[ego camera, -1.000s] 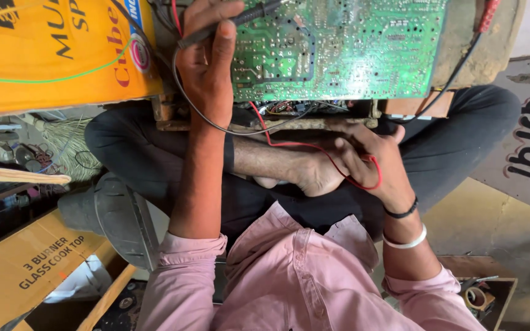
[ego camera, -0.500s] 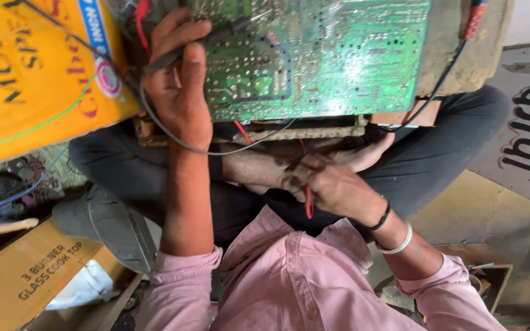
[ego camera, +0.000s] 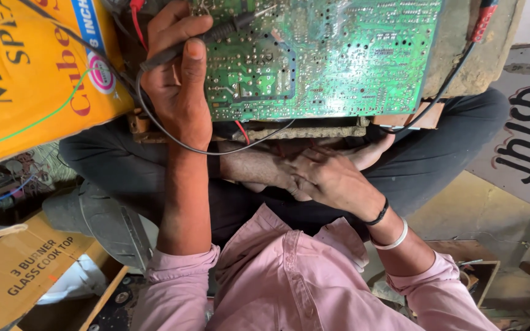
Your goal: The person uses a multimeter to test various points on a green circuit board. They move the probes across different solder joints and components, occasionally picking up and examining a small black component before continuing the testing process.
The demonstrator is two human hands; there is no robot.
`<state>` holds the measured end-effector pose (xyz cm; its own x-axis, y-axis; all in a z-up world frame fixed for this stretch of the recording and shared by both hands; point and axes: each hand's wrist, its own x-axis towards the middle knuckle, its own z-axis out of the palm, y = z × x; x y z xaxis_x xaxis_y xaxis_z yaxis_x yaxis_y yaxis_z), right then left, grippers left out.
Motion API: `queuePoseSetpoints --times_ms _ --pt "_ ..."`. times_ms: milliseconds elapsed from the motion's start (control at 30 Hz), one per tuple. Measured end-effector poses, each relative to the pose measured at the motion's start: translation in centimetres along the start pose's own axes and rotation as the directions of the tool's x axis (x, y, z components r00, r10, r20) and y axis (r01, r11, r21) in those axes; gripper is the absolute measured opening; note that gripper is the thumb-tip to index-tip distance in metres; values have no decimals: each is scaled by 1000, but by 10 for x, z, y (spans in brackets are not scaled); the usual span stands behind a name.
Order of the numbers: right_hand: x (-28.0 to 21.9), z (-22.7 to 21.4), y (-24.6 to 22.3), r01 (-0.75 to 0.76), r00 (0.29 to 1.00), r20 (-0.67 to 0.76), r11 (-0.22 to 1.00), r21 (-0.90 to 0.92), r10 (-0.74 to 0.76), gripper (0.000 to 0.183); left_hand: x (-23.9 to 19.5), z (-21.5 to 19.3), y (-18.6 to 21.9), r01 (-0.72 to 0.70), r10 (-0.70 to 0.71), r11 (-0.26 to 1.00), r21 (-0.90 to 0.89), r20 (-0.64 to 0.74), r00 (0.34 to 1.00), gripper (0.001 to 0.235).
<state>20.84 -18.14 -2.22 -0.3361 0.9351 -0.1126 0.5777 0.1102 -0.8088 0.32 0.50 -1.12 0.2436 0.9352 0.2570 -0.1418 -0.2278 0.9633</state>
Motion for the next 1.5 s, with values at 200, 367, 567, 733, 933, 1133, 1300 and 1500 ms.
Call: queuePoseSetpoints --times_ms 200,367,567,733,933,1133,1300,1500 --pt "-1 -8 8 -138 990 23 988 -74 140 46 -2 -1 -7 -21 21 999 -27 -9 1000 27" --pt "2 -13 3 -18 993 -117 1000 -12 16 37 -2 -1 -9 -42 42 998 -43 1 999 26" --pt "10 -29 -9 -118 950 -307 975 -187 56 20 1 1 -8 -42 42 996 -74 -7 999 26" --pt "41 -30 -5 -312 948 -175 878 -364 265 26 1 0 -10 -79 80 995 -58 3 997 24" --pt "55 -16 -18 -134 989 -128 843 -520 78 54 0 1 -9 -39 38 999 -37 -20 999 25" --pt "62 -5 -13 -186 981 -143 864 -467 134 56 -3 0 -10 -41 41 999 -25 -13 999 25" --pt "39 -16 -19 -235 933 -328 939 -250 147 37 -1 2 -10 -38 37 999 -35 -29 999 25" --pt "-8 -59 -27 -283 920 -228 943 176 319 26 0 3 -8 -42 41 999 -34 -38 998 25"
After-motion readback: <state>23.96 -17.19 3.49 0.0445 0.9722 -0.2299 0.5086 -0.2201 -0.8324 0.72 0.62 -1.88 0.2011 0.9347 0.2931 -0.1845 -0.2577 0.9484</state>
